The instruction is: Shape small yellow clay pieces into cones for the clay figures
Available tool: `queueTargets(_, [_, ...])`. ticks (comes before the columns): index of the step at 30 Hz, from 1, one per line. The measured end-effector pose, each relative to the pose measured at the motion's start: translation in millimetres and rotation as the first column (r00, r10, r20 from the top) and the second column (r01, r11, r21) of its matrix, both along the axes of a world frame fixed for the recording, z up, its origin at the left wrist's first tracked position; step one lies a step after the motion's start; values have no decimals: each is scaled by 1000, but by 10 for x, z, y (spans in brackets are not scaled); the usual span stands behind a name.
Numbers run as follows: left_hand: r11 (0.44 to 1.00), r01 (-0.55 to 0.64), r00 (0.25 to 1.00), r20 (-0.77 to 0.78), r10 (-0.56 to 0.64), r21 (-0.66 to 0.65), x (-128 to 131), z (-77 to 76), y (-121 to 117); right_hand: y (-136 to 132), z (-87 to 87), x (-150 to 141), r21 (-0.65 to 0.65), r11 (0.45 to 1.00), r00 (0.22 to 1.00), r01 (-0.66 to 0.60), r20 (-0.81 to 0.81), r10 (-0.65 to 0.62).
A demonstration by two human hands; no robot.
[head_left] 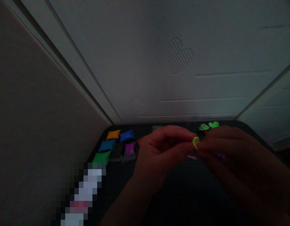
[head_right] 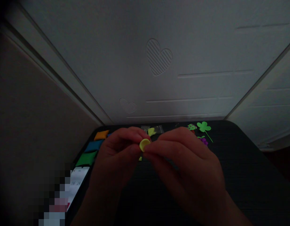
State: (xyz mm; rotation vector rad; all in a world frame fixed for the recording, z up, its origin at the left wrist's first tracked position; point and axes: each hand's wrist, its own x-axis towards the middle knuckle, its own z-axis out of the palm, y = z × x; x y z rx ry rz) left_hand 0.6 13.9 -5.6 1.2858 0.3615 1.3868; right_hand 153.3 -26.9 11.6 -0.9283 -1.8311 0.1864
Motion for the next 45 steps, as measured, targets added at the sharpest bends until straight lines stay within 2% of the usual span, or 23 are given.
queueTargets(4, [992, 73, 995, 73, -66, -104, 14, 15, -8, -1, -26, -34, 22, 1000, 999, 7, -52, -6])
queueTargets(8, [945, 219, 967, 183, -177, -244, 43, 34, -38, 3, -46, -55, 97, 995, 995, 1, -100, 9])
queueTargets(11, [923, 274, 950, 226, -216, -268, 53, 44, -50, 9, -42, -51, 102, 995, 997, 7, -78, 1])
queueTargets(19, [927, 270, 951, 223, -213, -262, 46, 44, -38, 20, -11, -9, 97, 995, 999, 26, 33, -29])
queueTargets(31, [924, 275, 943, 260, -207, -265, 73, 52, -50, 14, -46, 17, 155, 987, 997, 40, 60, -50])
queueTargets(37, [950, 195, 972, 174, -156, -242, 46, 25, -34, 56, -58, 7, 171, 985, 999, 25, 40, -33])
queueTargets(42, [997, 37, 999, 42, -34, -68, 26, -15, -42, 51, -58, -51, 140, 990, 997, 3, -74, 7])
queueTargets(45, [995, -83, 996, -14, 84, 52, 30, -20, -49, 41, -45, -93, 116, 993, 991, 35, -132, -20])
